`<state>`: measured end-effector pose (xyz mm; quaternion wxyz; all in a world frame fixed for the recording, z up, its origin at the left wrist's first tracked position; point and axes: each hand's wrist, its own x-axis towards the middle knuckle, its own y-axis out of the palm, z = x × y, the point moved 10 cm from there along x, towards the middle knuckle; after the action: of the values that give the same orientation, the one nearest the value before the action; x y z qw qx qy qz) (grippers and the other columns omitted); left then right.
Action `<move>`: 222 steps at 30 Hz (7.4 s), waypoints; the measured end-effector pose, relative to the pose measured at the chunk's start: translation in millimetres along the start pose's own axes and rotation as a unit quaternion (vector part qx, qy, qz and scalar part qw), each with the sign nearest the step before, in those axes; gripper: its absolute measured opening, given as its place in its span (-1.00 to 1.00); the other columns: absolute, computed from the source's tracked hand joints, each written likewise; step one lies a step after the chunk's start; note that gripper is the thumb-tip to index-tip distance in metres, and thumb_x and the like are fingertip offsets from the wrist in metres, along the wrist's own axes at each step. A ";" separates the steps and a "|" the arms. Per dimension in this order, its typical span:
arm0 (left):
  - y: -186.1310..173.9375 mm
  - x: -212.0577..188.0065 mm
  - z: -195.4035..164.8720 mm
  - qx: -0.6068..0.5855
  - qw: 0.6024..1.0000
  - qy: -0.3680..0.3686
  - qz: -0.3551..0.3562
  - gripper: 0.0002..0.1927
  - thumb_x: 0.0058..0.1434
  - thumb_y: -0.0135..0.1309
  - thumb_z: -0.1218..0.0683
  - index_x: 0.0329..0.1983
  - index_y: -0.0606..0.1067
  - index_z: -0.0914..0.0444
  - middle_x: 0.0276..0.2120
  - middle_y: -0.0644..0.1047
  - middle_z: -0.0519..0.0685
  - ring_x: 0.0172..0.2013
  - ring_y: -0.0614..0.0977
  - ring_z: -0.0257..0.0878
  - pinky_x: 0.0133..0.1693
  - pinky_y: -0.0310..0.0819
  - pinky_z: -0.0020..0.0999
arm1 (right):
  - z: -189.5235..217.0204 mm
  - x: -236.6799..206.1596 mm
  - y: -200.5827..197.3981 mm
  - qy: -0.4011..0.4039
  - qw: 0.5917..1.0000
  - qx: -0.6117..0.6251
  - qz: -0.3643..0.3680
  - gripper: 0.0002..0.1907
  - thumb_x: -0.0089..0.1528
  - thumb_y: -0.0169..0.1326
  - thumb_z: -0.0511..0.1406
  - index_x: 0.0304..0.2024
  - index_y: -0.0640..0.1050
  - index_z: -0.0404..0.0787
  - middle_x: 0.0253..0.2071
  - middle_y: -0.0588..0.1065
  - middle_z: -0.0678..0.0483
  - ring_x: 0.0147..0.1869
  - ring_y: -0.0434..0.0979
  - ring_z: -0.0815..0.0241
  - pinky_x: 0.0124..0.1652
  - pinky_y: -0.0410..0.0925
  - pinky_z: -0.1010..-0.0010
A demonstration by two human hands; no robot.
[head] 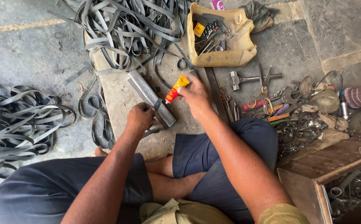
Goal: The person sits on the floor and repairs bicycle tires by cutting rubber strips, applying glue, and pressing them onto the tire. The person uses a hammer, a metal file, and a tube of glue to complete the repair.
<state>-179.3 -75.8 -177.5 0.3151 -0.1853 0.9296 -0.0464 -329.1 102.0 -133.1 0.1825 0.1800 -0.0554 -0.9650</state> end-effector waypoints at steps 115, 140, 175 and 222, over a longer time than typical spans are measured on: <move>3.3 -6.8 -23.5 -0.169 0.983 0.057 0.037 -0.89 0.37 0.04 0.16 -0.20 0.50 0.33 -0.42 0.59 0.02 -0.41 0.62 -0.22 -0.40 0.51 -0.31 | 25.0 -7.7 -8.4 -0.008 0.985 -0.156 -0.070 -0.65 0.26 0.07 -0.38 0.11 0.42 -0.14 -0.33 0.53 0.00 -0.43 0.51 0.15 -0.48 0.39 0.26; -12.7 -26.0 -62.5 -0.381 0.915 0.126 0.033 -0.95 0.42 -0.09 0.23 -0.16 0.37 0.34 -0.08 0.61 0.12 -0.24 0.70 -0.12 -0.14 0.66 -0.23 | 65.0 36.0 -47.1 -0.192 0.774 -0.597 -0.090 -0.77 0.10 0.31 -0.31 -0.23 0.58 -0.23 -0.22 0.57 -0.13 -0.05 0.56 -0.20 -0.07 0.40 0.08; -14.4 -22.5 -63.2 -0.347 0.931 0.114 0.029 -0.91 0.43 -0.09 0.22 -0.15 0.37 0.38 -0.23 0.56 0.16 -0.31 0.70 -0.13 -0.20 0.67 -0.24 | 127.6 -79.2 96.3 -0.352 0.809 -0.449 0.146 -0.85 0.16 0.20 -0.47 -0.21 0.61 -0.24 -0.18 0.60 0.00 -0.05 0.64 0.00 -0.06 0.47 0.30; -18.0 -31.8 -79.0 -0.329 0.933 0.136 0.057 -0.91 0.41 -0.09 0.23 -0.19 0.35 0.38 -0.18 0.60 0.12 -0.30 0.69 -0.19 -0.20 0.67 -0.30 | 132.3 -81.0 94.6 -0.307 0.817 -0.473 0.122 -0.76 0.19 0.30 -0.20 -0.33 0.61 -0.26 -0.37 0.59 -0.04 -0.28 0.63 -0.02 -0.27 0.42 0.23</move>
<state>-197.9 -82.9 -92.8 0.1095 -0.2174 0.9357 0.2555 -275.9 49.9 32.6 0.3353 -0.2419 0.3329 -0.8475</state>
